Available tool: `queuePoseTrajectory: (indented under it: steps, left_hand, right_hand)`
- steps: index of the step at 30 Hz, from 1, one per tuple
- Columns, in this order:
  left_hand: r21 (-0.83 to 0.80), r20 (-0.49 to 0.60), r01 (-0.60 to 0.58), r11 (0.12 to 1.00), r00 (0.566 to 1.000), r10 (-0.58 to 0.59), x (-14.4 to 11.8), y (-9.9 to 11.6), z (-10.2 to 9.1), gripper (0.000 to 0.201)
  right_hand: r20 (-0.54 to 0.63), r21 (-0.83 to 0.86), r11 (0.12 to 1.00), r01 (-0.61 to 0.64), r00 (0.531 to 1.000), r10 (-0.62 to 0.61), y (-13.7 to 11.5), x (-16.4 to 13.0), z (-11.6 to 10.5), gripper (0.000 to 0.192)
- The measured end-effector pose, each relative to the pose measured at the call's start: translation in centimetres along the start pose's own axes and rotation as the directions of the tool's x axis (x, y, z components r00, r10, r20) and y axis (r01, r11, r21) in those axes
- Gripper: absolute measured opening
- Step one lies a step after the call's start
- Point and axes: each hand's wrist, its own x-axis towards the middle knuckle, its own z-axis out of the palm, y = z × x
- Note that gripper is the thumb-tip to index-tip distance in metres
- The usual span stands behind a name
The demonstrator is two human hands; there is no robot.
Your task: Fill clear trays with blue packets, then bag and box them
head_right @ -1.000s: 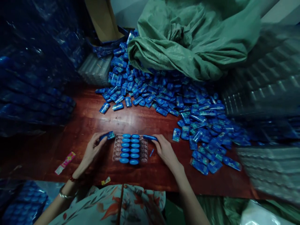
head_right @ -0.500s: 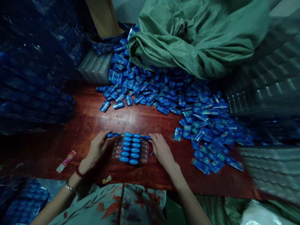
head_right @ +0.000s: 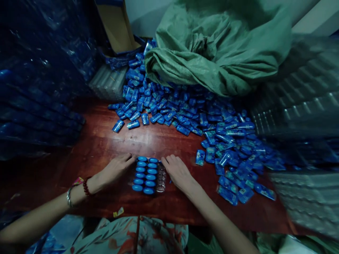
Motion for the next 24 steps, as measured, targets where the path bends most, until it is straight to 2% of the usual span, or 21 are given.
queuePoseTrajectory:
  steps: [4,10,13,16,18,19,22,24]
  left_hand:
    - [-0.028,0.107,0.048,0.998,0.993,-0.044,0.7,0.5,-0.2,0.032]
    - [-0.126,0.096,0.112,0.986,0.990,-0.100,0.5,0.6,0.5,0.027]
    - [-0.209,0.052,0.103,0.972,0.994,-0.094,0.1,-1.3,0.0,0.035]
    - [-0.333,-0.042,-0.026,0.943,0.999,0.013,0.5,-4.7,-1.6,0.056]
    - [-0.368,-0.119,-0.063,0.928,0.993,0.020,2.1,-6.9,-2.9,0.049]
    - [-0.348,-0.162,-0.037,0.937,0.987,-0.021,3.4,-7.7,-3.5,0.042]
    - [-0.140,-0.265,0.159,0.977,0.945,-0.192,8.2,-8.8,-3.9,0.034]
    - [-0.014,-0.268,0.247,0.969,0.933,-0.241,11.1,-8.6,-3.3,0.031]
  right_hand:
    - [0.054,-0.069,0.998,0.007,0.999,-0.004,-0.9,1.2,-0.3,0.036]
    - [0.125,-0.054,0.999,0.000,0.992,0.007,-2.1,1.9,-0.4,0.036]
    - [0.191,0.084,0.996,-0.037,0.981,0.020,-0.7,1.3,-1.5,0.029]
    - [0.190,0.331,0.941,-0.069,0.982,0.005,2.2,1.8,-2.8,0.032]
    - [0.114,0.458,0.885,-0.084,0.993,0.035,4.0,3.9,-3.2,0.033]
    - [0.067,0.494,0.865,-0.087,0.996,0.062,4.6,5.7,-3.2,0.033]
    - [-0.023,0.455,0.882,-0.120,0.989,0.146,5.0,12.8,-2.7,0.035]
    - [0.024,0.380,0.907,-0.180,0.982,0.185,4.3,17.7,-2.0,0.039]
